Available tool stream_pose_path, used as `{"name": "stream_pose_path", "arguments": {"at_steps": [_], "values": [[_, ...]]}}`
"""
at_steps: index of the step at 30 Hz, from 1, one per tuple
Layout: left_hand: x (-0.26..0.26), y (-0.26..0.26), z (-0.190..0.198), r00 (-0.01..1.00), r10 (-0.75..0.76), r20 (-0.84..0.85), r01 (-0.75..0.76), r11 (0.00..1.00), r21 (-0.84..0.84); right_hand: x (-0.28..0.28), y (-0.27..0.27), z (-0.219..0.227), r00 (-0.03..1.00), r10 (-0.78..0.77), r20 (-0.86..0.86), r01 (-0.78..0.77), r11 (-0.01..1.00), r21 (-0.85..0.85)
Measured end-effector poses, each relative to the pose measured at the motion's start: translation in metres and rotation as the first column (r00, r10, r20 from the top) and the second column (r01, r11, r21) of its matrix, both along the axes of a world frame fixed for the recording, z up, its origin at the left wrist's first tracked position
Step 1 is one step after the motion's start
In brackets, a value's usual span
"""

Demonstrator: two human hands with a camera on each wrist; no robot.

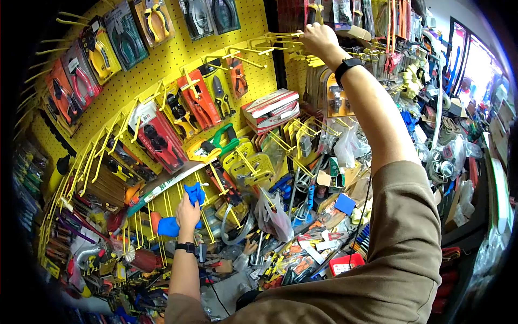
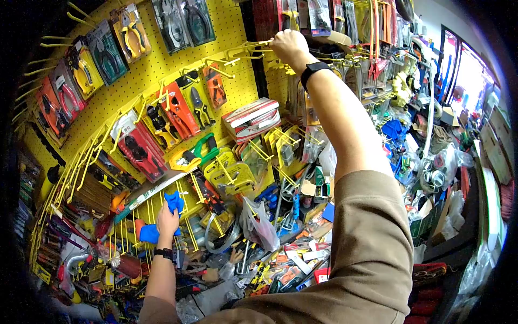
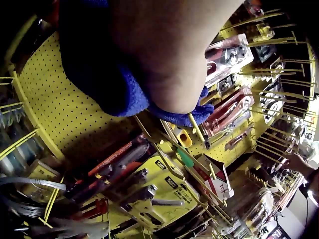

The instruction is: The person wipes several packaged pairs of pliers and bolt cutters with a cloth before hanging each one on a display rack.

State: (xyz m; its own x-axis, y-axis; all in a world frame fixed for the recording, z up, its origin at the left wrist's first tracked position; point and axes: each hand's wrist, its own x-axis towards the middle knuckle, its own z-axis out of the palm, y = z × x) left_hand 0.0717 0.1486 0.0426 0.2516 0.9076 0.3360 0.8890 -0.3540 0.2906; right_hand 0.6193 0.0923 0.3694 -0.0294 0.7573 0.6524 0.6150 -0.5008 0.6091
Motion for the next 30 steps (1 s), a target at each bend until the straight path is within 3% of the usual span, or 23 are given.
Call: {"name": "stream_pose_path", "arguments": {"at_steps": [2, 4, 6, 10, 13, 19, 20, 24, 28, 30], "values": [[-0.001, -0.002, -0.002, 1.000, 0.000, 0.001, 0.000, 1.000, -0.010, 0.001, 0.004, -0.009, 1.000, 0.011, -0.010, -0.012, 1.000, -0.017], [-0.001, 0.001, -0.006, 1.000, -0.005, 0.010, 0.005, 1.000, 0.013, -0.011, 0.000, -0.003, 0.974, 0.052, -0.220, -0.059, 0.998, -0.024], [-0.004, 0.001, -0.003, 1.000, -0.007, 0.015, 0.007, 0.999, 0.044, -0.011, 0.002, 0.000, 0.977, 0.003, -0.213, -0.006, 1.000, -0.011], [-0.001, -0.003, 0.007, 0.999, -0.032, 0.035, 0.034, 0.998, -0.047, 0.002, 0.003, 0.007, 0.952, 0.046, -0.303, -0.067, 0.996, -0.059], [-0.004, 0.003, 0.000, 1.000, -0.017, -0.022, 0.017, 1.000, -0.019, 0.001, -0.008, 0.006, 0.961, 0.019, -0.276, -0.047, 0.994, -0.096], [-0.002, -0.003, 0.003, 0.999, -0.052, 0.016, 0.052, 0.999, 0.004, 0.009, 0.000, -0.016, 1.000, 0.014, -0.027, -0.014, 1.000, -0.023], [-0.002, -0.002, 0.002, 0.998, -0.053, 0.023, 0.052, 0.999, 0.006, -0.001, -0.001, -0.014, 0.996, -0.027, -0.083, 0.024, 0.999, -0.031], [-0.005, 0.002, 0.000, 0.998, -0.049, 0.034, 0.049, 0.999, 0.006, -0.012, 0.001, -0.004, 0.994, -0.101, -0.039, 0.093, 0.981, -0.173], [-0.004, -0.003, 0.005, 0.996, -0.060, 0.066, 0.063, 0.998, -0.032, 0.007, 0.005, 0.004, 0.980, 0.011, -0.198, -0.044, 0.986, -0.160], [-0.004, -0.004, 0.005, 0.997, -0.062, 0.054, 0.064, 0.998, -0.027, 0.002, -0.004, 0.011, 0.935, 0.023, -0.354, -0.092, 0.979, -0.181]]}}
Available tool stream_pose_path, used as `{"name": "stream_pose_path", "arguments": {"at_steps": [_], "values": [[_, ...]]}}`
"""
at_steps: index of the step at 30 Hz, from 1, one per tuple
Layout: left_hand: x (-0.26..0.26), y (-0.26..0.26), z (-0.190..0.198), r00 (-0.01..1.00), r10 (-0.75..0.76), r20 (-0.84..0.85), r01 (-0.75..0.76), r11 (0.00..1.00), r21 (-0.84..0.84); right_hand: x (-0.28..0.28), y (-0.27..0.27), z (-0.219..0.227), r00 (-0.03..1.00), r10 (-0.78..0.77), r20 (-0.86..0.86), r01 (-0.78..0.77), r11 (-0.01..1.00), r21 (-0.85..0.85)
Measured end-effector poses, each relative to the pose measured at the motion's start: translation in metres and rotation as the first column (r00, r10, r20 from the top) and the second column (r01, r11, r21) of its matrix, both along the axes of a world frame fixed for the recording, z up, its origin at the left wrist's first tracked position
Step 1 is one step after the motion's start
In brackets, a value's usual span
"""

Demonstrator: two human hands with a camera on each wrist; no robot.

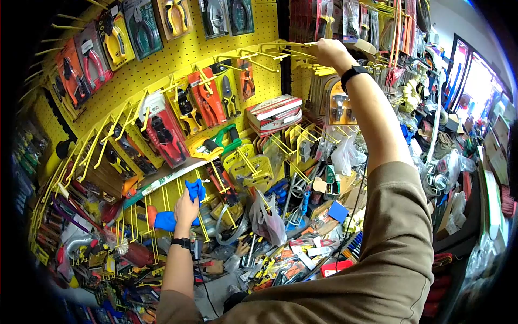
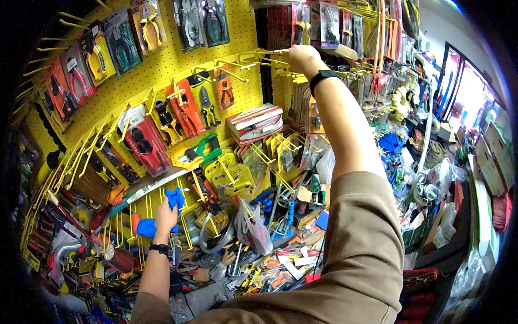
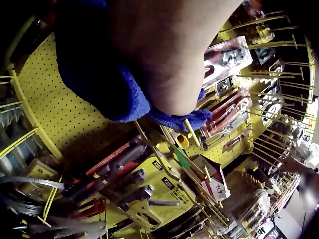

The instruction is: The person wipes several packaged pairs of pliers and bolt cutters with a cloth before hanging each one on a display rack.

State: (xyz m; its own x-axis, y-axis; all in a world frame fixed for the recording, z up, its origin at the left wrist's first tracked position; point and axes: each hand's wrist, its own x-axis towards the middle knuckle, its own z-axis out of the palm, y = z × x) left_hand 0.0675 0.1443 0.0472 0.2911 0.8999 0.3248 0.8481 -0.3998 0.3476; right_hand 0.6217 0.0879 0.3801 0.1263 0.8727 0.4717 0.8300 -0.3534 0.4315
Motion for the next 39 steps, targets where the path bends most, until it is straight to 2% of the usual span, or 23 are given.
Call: {"name": "stream_pose_path", "arguments": {"at_steps": [2, 4, 6, 7, 8, 10, 11, 12, 13, 14, 16, 19, 20, 23, 25, 26, 28, 29, 30, 32, 36, 38, 39], "values": [[-0.001, 0.001, 0.002, 1.000, -0.003, -0.018, 0.003, 1.000, 0.013, -0.003, -0.012, 0.012, 0.986, 0.110, -0.128, -0.124, 0.987, -0.106], [0.000, 0.002, 0.002, 1.000, -0.014, 0.002, 0.014, 1.000, -0.012, -0.010, -0.027, 0.015, 0.886, 0.121, -0.448, -0.068, 0.989, 0.133], [-0.001, 0.002, 0.003, 1.000, -0.014, -0.005, 0.014, 1.000, -0.008, -0.010, -0.033, 0.038, 0.799, 0.309, -0.516, -0.130, 0.926, 0.354], [0.000, 0.001, 0.003, 1.000, -0.012, -0.002, 0.012, 1.000, -0.001, -0.001, -0.022, 0.038, 0.820, 0.541, -0.186, -0.361, 0.741, 0.567], [0.000, -0.001, 0.004, 1.000, -0.009, 0.004, 0.009, 1.000, 0.006, -0.016, -0.024, 0.044, 0.821, 0.542, -0.179, -0.363, 0.738, 0.569], [0.001, 0.003, 0.003, 1.000, -0.006, 0.030, 0.005, 1.000, 0.026, -0.069, -0.024, 0.056, 0.902, 0.381, -0.201, -0.290, 0.883, 0.368], [0.000, 0.004, 0.001, 1.000, -0.005, 0.009, 0.005, 1.000, 0.002, -0.079, -0.016, 0.052, 0.943, 0.284, -0.174, -0.256, 0.952, 0.165], [-0.002, 0.004, -0.001, 1.000, -0.005, -0.016, 0.005, 1.000, -0.022, -0.106, -0.023, 0.046, 0.988, 0.062, -0.141, -0.055, 0.997, 0.051], [-0.003, 0.004, -0.003, 1.000, -0.025, 0.011, 0.025, 1.000, 0.005, -0.095, -0.010, 0.033, 0.994, -0.002, 0.107, 0.002, 1.000, -0.001], [-0.003, 0.003, -0.001, 1.000, -0.024, 0.010, 0.023, 1.000, 0.004, -0.084, 0.006, 0.016, 0.935, -0.051, 0.351, 0.069, 0.997, -0.037], [-0.002, -0.001, 0.005, 1.000, -0.023, 0.007, 0.023, 0.999, -0.023, -0.087, 0.014, 0.000, 0.871, -0.072, 0.485, 0.081, 0.997, 0.004], [-0.002, 0.003, -0.002, 1.000, -0.008, 0.002, 0.008, 1.000, -0.007, -0.076, 0.038, -0.023, 0.578, -0.285, 0.765, 0.251, 0.954, 0.166], [-0.002, 0.005, -0.002, 1.000, -0.014, -0.010, 0.014, 1.000, -0.008, -0.077, 0.042, -0.028, 0.559, -0.300, 0.773, 0.226, 0.952, 0.206], [-0.003, 0.005, -0.001, 0.999, -0.040, -0.007, 0.039, 0.999, -0.010, -0.070, 0.059, -0.035, 0.615, -0.303, 0.728, 0.257, 0.950, 0.178], [-0.003, 0.007, -0.002, 0.999, -0.049, -0.003, 0.049, 0.999, -0.014, -0.061, 0.072, -0.036, 0.837, -0.246, 0.489, 0.142, 0.960, 0.241], [-0.003, 0.009, -0.005, 0.999, -0.040, 0.007, 0.040, 0.999, -0.008, -0.054, 0.075, -0.034, 0.836, -0.251, 0.489, 0.147, 0.959, 0.241], [-0.003, 0.007, -0.008, 0.999, -0.035, 0.014, 0.035, 0.999, -0.006, -0.043, 0.074, -0.032, 0.888, -0.128, 0.442, 0.042, 0.979, 0.198], [-0.002, 0.005, -0.005, 1.000, -0.024, 0.005, 0.024, 1.000, -0.011, -0.039, 0.072, -0.028, 0.874, -0.106, 0.474, 0.025, 0.985, 0.173], [-0.002, 0.004, -0.003, 1.000, -0.012, -0.005, 0.012, 1.000, -0.016, -0.050, 0.053, -0.012, 0.907, -0.054, 0.418, 0.037, 0.998, 0.048], [-0.001, 0.002, 0.001, 1.000, -0.023, -0.012, 0.023, 0.999, -0.025, -0.052, 0.048, 0.001, 0.958, -0.064, 0.279, 0.052, 0.997, 0.050], [-0.002, 0.005, -0.001, 1.000, -0.016, -0.023, 0.015, 0.998, -0.059, -0.050, 0.065, -0.009, 0.952, -0.041, 0.302, 0.012, 0.995, 0.098], [-0.003, 0.007, -0.005, 0.999, -0.018, -0.035, 0.017, 0.999, -0.049, -0.050, 0.073, -0.024, 0.807, -0.316, 0.499, 0.132, 0.920, 0.368], [-0.002, 0.008, -0.004, 1.000, -0.022, -0.021, 0.021, 0.999, -0.034, -0.044, 0.072, -0.023, 0.853, -0.336, 0.399, 0.189, 0.912, 0.364]]}}
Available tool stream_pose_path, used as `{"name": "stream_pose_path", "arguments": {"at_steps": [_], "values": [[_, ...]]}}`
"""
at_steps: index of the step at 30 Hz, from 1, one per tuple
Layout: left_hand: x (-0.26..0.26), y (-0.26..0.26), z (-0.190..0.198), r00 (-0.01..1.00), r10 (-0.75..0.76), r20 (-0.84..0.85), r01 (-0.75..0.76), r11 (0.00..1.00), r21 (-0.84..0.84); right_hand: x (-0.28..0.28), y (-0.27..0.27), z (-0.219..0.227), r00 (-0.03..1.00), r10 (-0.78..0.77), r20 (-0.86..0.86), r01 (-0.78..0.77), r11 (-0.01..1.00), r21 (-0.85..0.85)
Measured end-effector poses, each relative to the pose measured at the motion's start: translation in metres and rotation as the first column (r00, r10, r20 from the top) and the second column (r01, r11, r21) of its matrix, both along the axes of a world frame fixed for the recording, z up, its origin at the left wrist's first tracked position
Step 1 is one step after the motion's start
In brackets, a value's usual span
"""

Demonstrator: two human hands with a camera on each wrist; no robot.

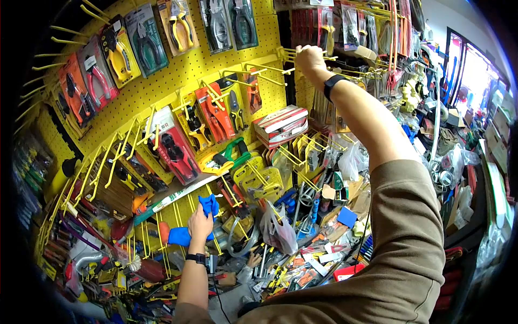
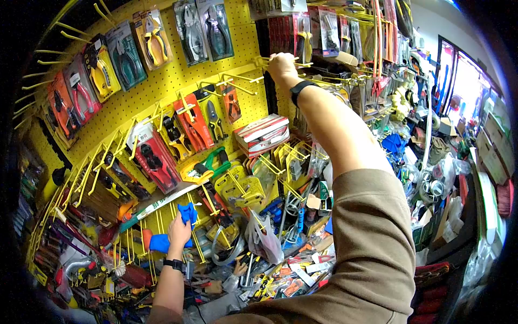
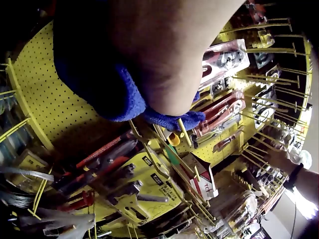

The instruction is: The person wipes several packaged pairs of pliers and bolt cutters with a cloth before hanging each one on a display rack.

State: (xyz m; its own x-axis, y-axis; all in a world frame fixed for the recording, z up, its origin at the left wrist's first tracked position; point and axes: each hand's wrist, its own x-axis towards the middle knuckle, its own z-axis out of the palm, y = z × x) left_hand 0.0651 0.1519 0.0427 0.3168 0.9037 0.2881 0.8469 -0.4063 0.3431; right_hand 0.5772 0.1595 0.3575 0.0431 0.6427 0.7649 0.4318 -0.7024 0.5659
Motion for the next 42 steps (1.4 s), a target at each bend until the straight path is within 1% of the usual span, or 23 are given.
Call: {"name": "stream_pose_path", "arguments": {"at_steps": [1, 5, 7, 8, 11, 13, 15, 19, 23, 25, 26, 27, 29, 30, 31, 33, 35, 37, 38, 39, 40, 41, 42], "values": [[0.000, 0.000, 0.000, 1.000, -0.002, 0.015, 0.002, 1.000, 0.013, 0.008, -0.005, 0.001, 0.997, -0.029, 0.067, 0.033, 0.998, -0.062], [0.001, -0.004, 0.001, 1.000, 0.006, 0.012, -0.006, 1.000, -0.009, 0.027, -0.013, -0.001, 0.999, 0.053, -0.008, -0.054, 0.995, -0.080], [0.001, -0.002, -0.003, 1.000, 0.010, 0.020, -0.011, 0.998, 0.058, 0.021, -0.023, -0.001, 0.991, 0.129, -0.019, -0.130, 0.989, -0.065], [0.004, -0.007, 0.008, 0.999, 0.030, 0.029, -0.029, 0.999, -0.037, 0.019, -0.023, 0.002, 0.988, 0.150, -0.023, -0.151, 0.988, -0.039], [0.003, -0.005, 0.005, 0.999, 0.011, 0.038, -0.010, 1.000, -0.015, 0.013, -0.017, 0.007, 0.991, 0.121, -0.056, -0.128, 0.980, -0.149], [0.003, -0.007, 0.007, 0.999, 0.018, 0.030, -0.017, 1.000, -0.024, 0.017, -0.005, 0.002, 0.988, 0.155, -0.007, -0.154, 0.981, -0.122], [0.003, -0.006, 0.007, 0.999, 0.026, 0.026, -0.025, 0.999, -0.032, 0.013, 0.001, 0.004, 0.989, 0.145, 0.017, -0.139, 0.971, -0.196], [0.004, -0.003, 0.003, 0.999, 0.037, 0.024, -0.037, 0.999, 0.005, 0.006, -0.007, 0.005, 0.985, 0.124, -0.121, -0.148, 0.965, -0.215], [0.001, 0.000, -0.003, 0.999, 0.025, 0.040, -0.026, 1.000, 0.018, 0.005, -0.009, 0.003, 0.989, 0.135, -0.063, -0.143, 0.976, -0.166], [-0.001, 0.000, -0.006, 0.999, 0.019, 0.032, -0.020, 1.000, 0.021, 0.002, -0.008, 0.017, 0.921, 0.113, -0.372, -0.174, 0.975, -0.134], [-0.001, 0.002, -0.005, 1.000, 0.011, 0.027, -0.012, 1.000, 0.027, -0.008, -0.030, 0.025, 0.951, 0.168, -0.259, -0.223, 0.954, -0.202], [0.001, 0.000, 0.000, 0.999, 0.016, 0.030, -0.017, 0.999, 0.034, -0.013, -0.040, 0.032, 0.918, 0.293, -0.269, -0.329, 0.939, -0.103], [0.004, -0.006, 0.007, 0.998, 0.034, 0.047, -0.034, 0.999, -0.001, -0.003, -0.024, 0.055, 0.725, 0.576, -0.377, -0.625, 0.780, -0.010], [0.003, -0.004, 0.005, 0.999, 0.028, 0.043, -0.028, 1.000, -0.003, -0.025, -0.038, 0.071, 0.525, 0.628, -0.574, -0.699, 0.703, 0.130], [0.001, -0.004, 0.003, 0.999, 0.032, 0.041, -0.032, 0.999, -0.007, -0.032, -0.032, 0.067, 0.315, 0.690, -0.652, -0.707, 0.629, 0.324], [0.002, -0.004, 0.004, 0.999, 0.027, 0.037, -0.026, 1.000, -0.008, -0.083, -0.055, 0.077, 0.193, 0.234, -0.953, -0.626, 0.777, 0.064], [0.001, -0.002, 0.000, 0.998, 0.026, 0.052, -0.025, 0.999, -0.023, -0.091, -0.026, 0.064, 0.566, 0.055, -0.823, -0.514, 0.804, -0.300], [0.001, -0.003, 0.003, 1.000, 0.003, 0.026, -0.003, 1.000, 0.017, -0.090, -0.019, 0.060, 0.349, 0.066, -0.935, -0.528, 0.838, -0.138], [0.002, -0.005, 0.008, 1.000, 0.002, 0.029, -0.002, 1.000, 0.000, -0.084, -0.010, 0.061, 0.349, 0.066, -0.935, -0.529, 0.837, -0.139], [0.003, -0.005, 0.008, 0.999, 0.004, 0.032, -0.004, 1.000, 0.000, -0.075, 0.004, 0.064, 0.588, 0.098, -0.803, -0.573, 0.751, -0.328], [0.003, -0.006, 0.007, 0.999, 0.005, 0.037, -0.005, 1.000, 0.001, -0.065, 0.016, 0.063, 0.773, 0.165, -0.613, -0.550, 0.656, -0.517], [0.002, -0.005, 0.007, 0.999, 0.003, 0.041, -0.004, 1.000, 0.004, -0.067, 0.017, 0.062, 0.772, 0.165, -0.614, -0.550, 0.656, -0.517], [0.003, -0.005, 0.007, 0.999, 0.002, 0.040, -0.002, 1.000, 0.004, -0.070, 0.019, 0.060, 0.660, 0.147, -0.737, -0.598, 0.696, -0.397]]}}
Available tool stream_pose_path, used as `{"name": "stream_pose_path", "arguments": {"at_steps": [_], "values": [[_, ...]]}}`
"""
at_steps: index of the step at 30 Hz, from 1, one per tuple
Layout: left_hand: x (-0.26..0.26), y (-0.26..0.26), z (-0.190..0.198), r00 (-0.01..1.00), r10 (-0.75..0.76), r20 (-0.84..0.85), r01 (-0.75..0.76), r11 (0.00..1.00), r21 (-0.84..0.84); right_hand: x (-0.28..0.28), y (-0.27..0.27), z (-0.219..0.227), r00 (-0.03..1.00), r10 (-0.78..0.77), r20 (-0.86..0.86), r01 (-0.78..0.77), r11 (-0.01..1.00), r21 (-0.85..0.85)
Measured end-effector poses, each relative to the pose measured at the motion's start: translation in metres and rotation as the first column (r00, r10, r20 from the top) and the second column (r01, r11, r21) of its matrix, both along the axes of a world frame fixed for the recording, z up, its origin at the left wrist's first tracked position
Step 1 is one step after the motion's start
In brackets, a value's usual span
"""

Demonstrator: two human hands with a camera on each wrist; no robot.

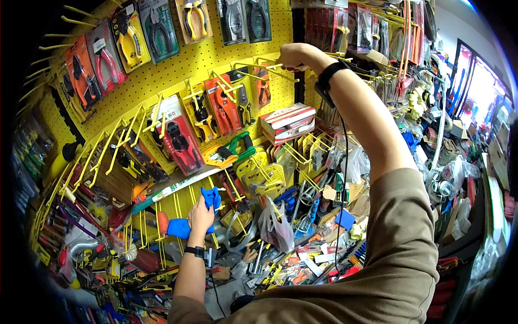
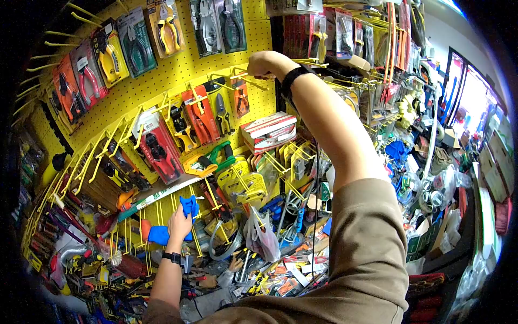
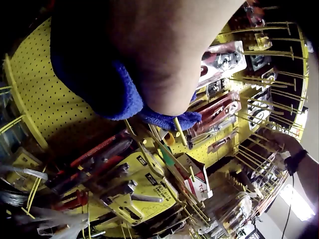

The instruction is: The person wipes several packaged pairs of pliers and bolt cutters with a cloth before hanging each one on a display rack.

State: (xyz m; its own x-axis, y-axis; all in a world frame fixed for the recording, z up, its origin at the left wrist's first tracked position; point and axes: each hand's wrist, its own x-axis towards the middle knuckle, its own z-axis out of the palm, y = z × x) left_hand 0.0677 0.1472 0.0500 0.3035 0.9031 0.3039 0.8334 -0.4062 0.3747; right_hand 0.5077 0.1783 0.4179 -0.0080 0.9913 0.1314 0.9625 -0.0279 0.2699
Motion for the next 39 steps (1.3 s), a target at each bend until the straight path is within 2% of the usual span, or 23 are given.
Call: {"name": "stream_pose_path", "arguments": {"at_steps": [2, 3, 5, 6, 7, 10, 12, 15, 16, 17, 19, 20, 21, 23, 24, 26, 28, 29, 31, 33, 35, 37, 39], "values": [[0.000, 0.000, -0.001, 1.000, 0.018, -0.016, -0.019, 1.000, -0.008, -0.004, 0.000, -0.005, 0.936, -0.091, -0.341, 0.094, 0.996, -0.010], [0.000, 0.000, -0.001, 1.000, 0.016, -0.016, -0.016, 1.000, -0.010, -0.004, -0.001, -0.006, 0.935, -0.094, -0.342, 0.096, 0.995, -0.011], [0.001, 0.000, 0.000, 0.999, 0.029, -0.036, -0.030, 1.000, -0.008, -0.005, -0.003, -0.006, 0.998, 0.035, 0.046, -0.036, 0.999, 0.021], [0.001, -0.001, -0.001, 0.999, 0.030, -0.036, -0.031, 0.999, -0.012, -0.010, 0.001, -0.001, 0.985, 0.001, 0.174, -0.001, 1.000, 0.000], [0.001, -0.002, -0.002, 1.000, 0.022, -0.021, -0.022, 1.000, -0.013, -0.010, 0.002, 0.008, 0.904, -0.004, 0.428, 0.052, 0.993, -0.102], [-0.001, 0.003, -0.002, 1.000, 0.003, -0.006, -0.004, 1.000, -0.017, 0.000, 0.024, 0.008, 0.944, -0.098, 0.315, 0.137, 0.985, -0.102], [-0.001, 0.001, -0.001, 1.000, 0.017, -0.013, -0.018, 0.999, -0.041, 0.010, 0.028, -0.004, 0.955, 0.078, 0.287, -0.093, 0.995, 0.039], [-0.003, 0.004, -0.005, 1.000, 0.005, -0.008, -0.005, 0.999, -0.043, -0.015, -0.012, -0.024, 0.999, -0.018, -0.044, 0.029, 0.967, 0.253], [-0.003, 0.005, -0.009, 0.999, 0.024, -0.029, -0.024, 1.000, 0.009, -0.025, -0.026, -0.023, 0.998, -0.017, -0.063, 0.034, 0.958, 0.283], [-0.003, 0.003, -0.007, 0.999, 0.020, -0.028, -0.020, 1.000, 0.008, -0.029, -0.028, -0.016, 0.998, -0.021, -0.062, 0.038, 0.959, 0.282], [-0.002, 0.000, 0.000, 1.000, -0.007, -0.018, 0.006, 1.000, -0.014, -0.029, -0.020, 0.003, 0.961, -0.246, -0.125, 0.235, 0.967, -0.100], [-0.001, 0.000, 0.001, 1.000, -0.007, -0.017, 0.007, 1.000, -0.012, -0.014, -0.012, 0.002, 0.872, -0.332, -0.359, 0.296, 0.943, -0.151], [-0.001, 0.000, 0.001, 1.000, -0.003, -0.015, 0.003, 1.000, -0.007, -0.004, -0.005, 0.008, 0.851, -0.373, -0.370, 0.260, 0.911, -0.321], [-0.003, -0.002, -0.001, 1.000, 0.007, -0.018, -0.007, 1.000, -0.006, -0.007, -0.021, 0.006, 0.727, -0.350, -0.591, 0.235, 0.935, -0.266], [-0.003, -0.002, 0.000, 1.000, 0.010, -0.028, -0.010, 1.000, -0.023, -0.005, -0.022, 0.002, 0.724, -0.351, -0.594, 0.232, 0.935, -0.268], [-0.003, 0.000, 0.002, 1.000, -0.024, -0.014, 0.023, 0.999, -0.032, 0.005, -0.027, -0.005, 0.460, -0.332, -0.823, 0.034, 0.933, -0.358], [-0.003, 0.001, 0.005, 0.999, -0.024, -0.022, 0.023, 0.999, -0.042, 0.014, -0.029, -0.011, 0.134, -0.344, -0.929, -0.183, 0.913, -0.365], [-0.004, -0.001, 0.004, 0.999, -0.025, -0.029, 0.023, 0.998, -0.056, 0.013, -0.033, -0.021, 0.076, -0.233, -0.969, -0.053, 0.970, -0.238], [-0.004, 0.005, -0.003, 1.000, -0.024, -0.021, 0.023, 0.998, -0.050, 0.038, -0.015, -0.017, -0.137, -0.504, -0.853, -0.295, 0.843, -0.450], [-0.003, 0.005, -0.007, 1.000, -0.022, -0.012, 0.021, 0.999, -0.048, 0.013, -0.031, -0.007, -0.089, -0.453, -0.887, -0.147, 0.887, -0.438], [-0.004, 0.005, -0.005, 1.000, -0.020, -0.016, 0.019, 0.998, -0.054, 0.034, -0.002, -0.007, -0.071, -0.491, -0.868, -0.197, 0.860, -0.471], [-0.003, 0.002, 0.001, 0.999, -0.021, -0.032, 0.019, 0.997, -0.068, 0.005, -0.025, 0.005, 0.127, -0.351, -0.928, -0.009, 0.935, -0.355], [-0.004, 0.004, -0.002, 0.999, -0.020, -0.029, 0.019, 0.999, -0.045, 0.006, -0.027, 0.002, 0.124, -0.322, -0.939, -0.040, 0.944, -0.329]]}}
